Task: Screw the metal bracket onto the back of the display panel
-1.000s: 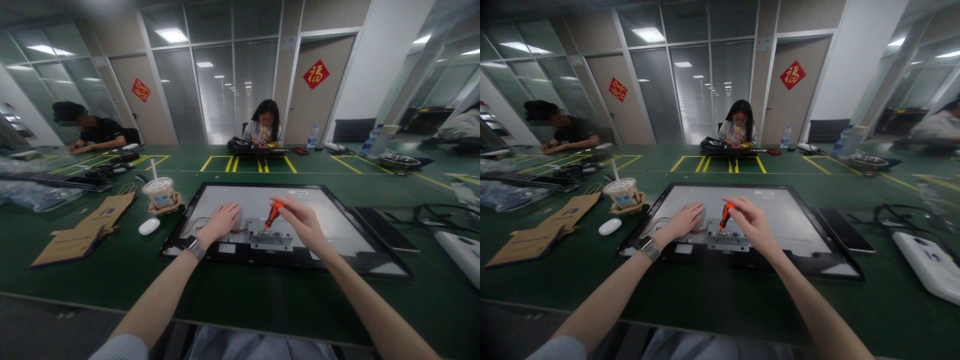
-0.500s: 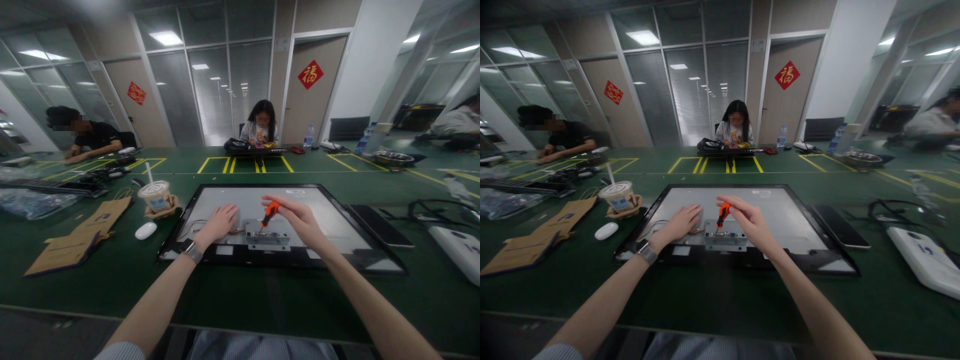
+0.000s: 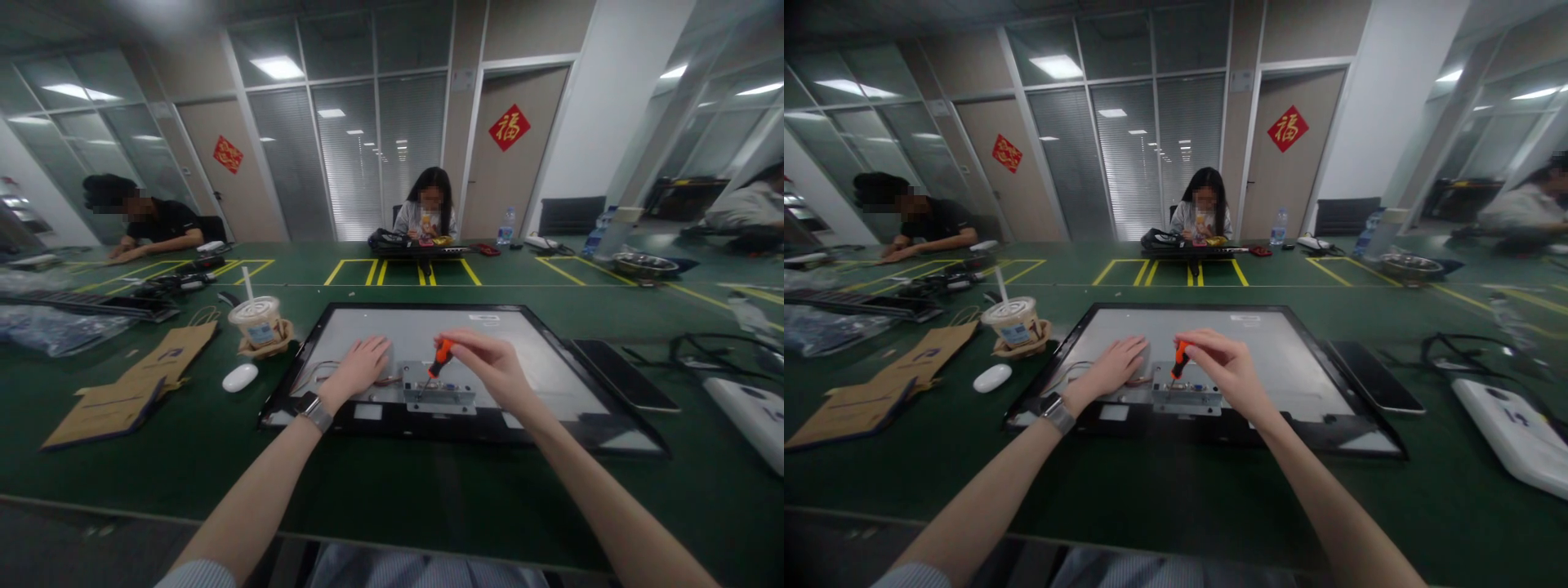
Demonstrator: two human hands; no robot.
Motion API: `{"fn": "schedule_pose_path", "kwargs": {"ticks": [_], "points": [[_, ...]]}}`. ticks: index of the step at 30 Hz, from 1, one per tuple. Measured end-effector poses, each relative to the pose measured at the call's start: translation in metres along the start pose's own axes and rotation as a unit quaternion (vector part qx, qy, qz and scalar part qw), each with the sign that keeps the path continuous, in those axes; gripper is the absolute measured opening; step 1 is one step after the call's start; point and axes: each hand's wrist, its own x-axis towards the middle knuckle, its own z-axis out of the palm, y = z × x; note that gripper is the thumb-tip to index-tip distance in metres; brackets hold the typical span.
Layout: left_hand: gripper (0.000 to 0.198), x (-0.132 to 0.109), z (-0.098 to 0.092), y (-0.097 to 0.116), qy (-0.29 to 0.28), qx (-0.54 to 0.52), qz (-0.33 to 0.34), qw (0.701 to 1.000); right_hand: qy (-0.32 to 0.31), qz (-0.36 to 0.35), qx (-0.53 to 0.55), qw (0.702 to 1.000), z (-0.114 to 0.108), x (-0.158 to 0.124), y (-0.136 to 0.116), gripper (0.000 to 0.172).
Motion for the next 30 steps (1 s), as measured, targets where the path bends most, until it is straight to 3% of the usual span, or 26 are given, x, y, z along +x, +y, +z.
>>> {"fn": "schedule_pose_path", "kwargs": {"ticks": [4,10,16,22,30], "points": [[0.047,0.0002,0.0008,0.0006,0.004,0.001,0.001,1.0,0.043,-0.023,-0.041,0.998,0.0026,-0.0008,0.0034,0.02],[0.048,-0.0002,0.0008,0.002,0.005,0.001,0.002,1.0,-0.003,0.009,-0.009,1.0,0.0034,-0.0025,0.0062,0.032],[0.048,0.0,0.0016,0.0011,0.004,0.004,0.001,1.0,0.024,-0.016,-0.056,0.998,0.0024,-0.0016,0.0049,0.021],[0.048,0.0004,0.002,-0.0004,0.003,0.004,0.0,1.0,-0.031,0.016,-0.013,0.999,0.0032,-0.0045,0.004,0.033],[0.048,0.0014,0.0035,-0.0033,0.007,0.005,0.004,1.0,0.004,-0.026,-0.036,0.999,0.0056,-0.0018,0.0057,0.023]]}}
